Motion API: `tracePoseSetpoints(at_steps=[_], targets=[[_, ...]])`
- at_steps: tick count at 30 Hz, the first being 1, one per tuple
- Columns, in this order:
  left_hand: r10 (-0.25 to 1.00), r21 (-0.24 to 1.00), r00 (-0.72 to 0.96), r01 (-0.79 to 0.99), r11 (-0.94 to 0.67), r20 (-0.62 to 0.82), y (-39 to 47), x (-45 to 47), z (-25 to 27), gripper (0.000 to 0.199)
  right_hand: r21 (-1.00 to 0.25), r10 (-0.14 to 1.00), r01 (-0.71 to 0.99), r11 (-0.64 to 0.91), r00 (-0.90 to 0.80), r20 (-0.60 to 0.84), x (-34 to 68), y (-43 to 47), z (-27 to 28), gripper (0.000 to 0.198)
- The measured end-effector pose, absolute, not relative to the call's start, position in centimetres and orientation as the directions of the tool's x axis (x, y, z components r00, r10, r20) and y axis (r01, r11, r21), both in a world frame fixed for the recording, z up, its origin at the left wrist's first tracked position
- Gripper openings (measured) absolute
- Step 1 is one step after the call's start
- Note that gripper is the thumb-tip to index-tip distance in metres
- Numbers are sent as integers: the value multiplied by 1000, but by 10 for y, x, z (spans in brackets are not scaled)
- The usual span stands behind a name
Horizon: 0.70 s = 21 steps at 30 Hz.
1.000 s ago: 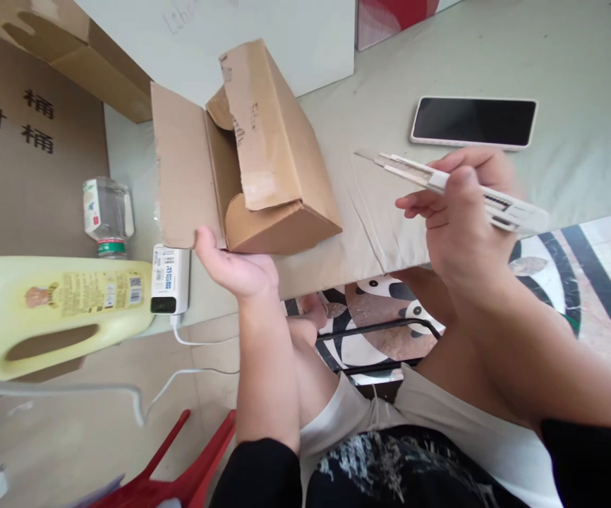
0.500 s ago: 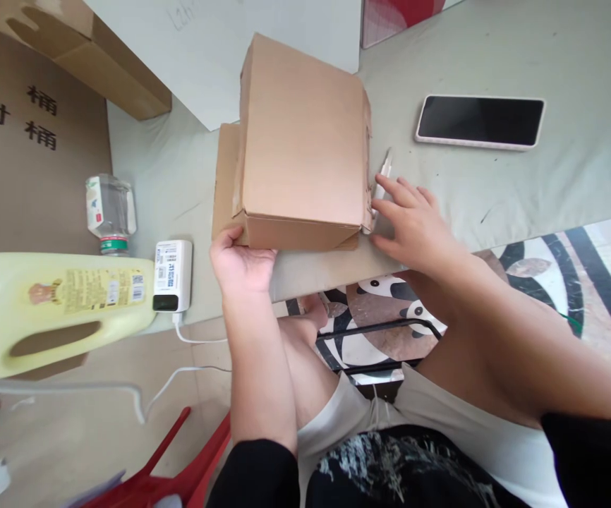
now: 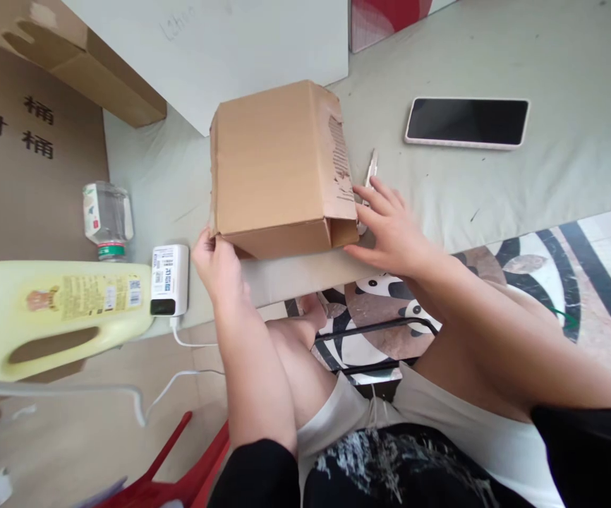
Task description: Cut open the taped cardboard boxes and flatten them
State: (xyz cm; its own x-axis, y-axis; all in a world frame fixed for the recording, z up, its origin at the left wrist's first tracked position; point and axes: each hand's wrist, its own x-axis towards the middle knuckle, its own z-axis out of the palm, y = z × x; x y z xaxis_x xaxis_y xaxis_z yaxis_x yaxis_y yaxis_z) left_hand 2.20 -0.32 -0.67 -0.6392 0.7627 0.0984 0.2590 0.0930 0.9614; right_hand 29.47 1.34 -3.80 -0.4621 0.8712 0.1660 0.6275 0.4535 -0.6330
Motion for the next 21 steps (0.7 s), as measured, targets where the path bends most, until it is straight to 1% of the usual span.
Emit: tracePoseSetpoints(at_steps=[2, 4, 6, 8, 12, 14, 17, 19, 21], targets=[[757, 981, -650, 178, 72, 63, -2, 26, -6, 18, -629, 862, 622, 467, -480, 164, 292, 13, -40, 72], [778, 992, -626, 121, 35, 49, -1, 31, -5, 23, -654, 855, 596, 466, -492, 161, 289, 13, -39, 82], [817, 996, -575, 86, -3, 52, 0, 34, -4, 27, -690, 860, 565, 452, -482, 168, 288, 14, -35, 84], [871, 999, -491, 32, 12, 5, -1, 38, -4, 33, -728, 876, 537, 426, -446, 183, 287, 14, -30, 77], [951, 982, -263, -138, 128, -161, -5, 43, -7, 46, -793, 902, 471, 386, -372, 218, 286, 14, -24, 58], [960, 975, -219, -171, 141, -177, -6, 45, -8, 49, -821, 921, 452, 349, -329, 210, 284, 13, -24, 53], [953, 980, -272, -176, 89, -135, -6, 46, -8, 48, -870, 963, 435, 232, -225, 145, 283, 13, -27, 53], [932, 984, -352, -175, 25, -86, -3, 45, -8, 44, -895, 980, 406, 183, -153, 131, 283, 13, -30, 60], [889, 985, -457, -166, -45, -36, 1, 41, -8, 39, -914, 986, 370, 168, -83, 148, 285, 13, -32, 67]])
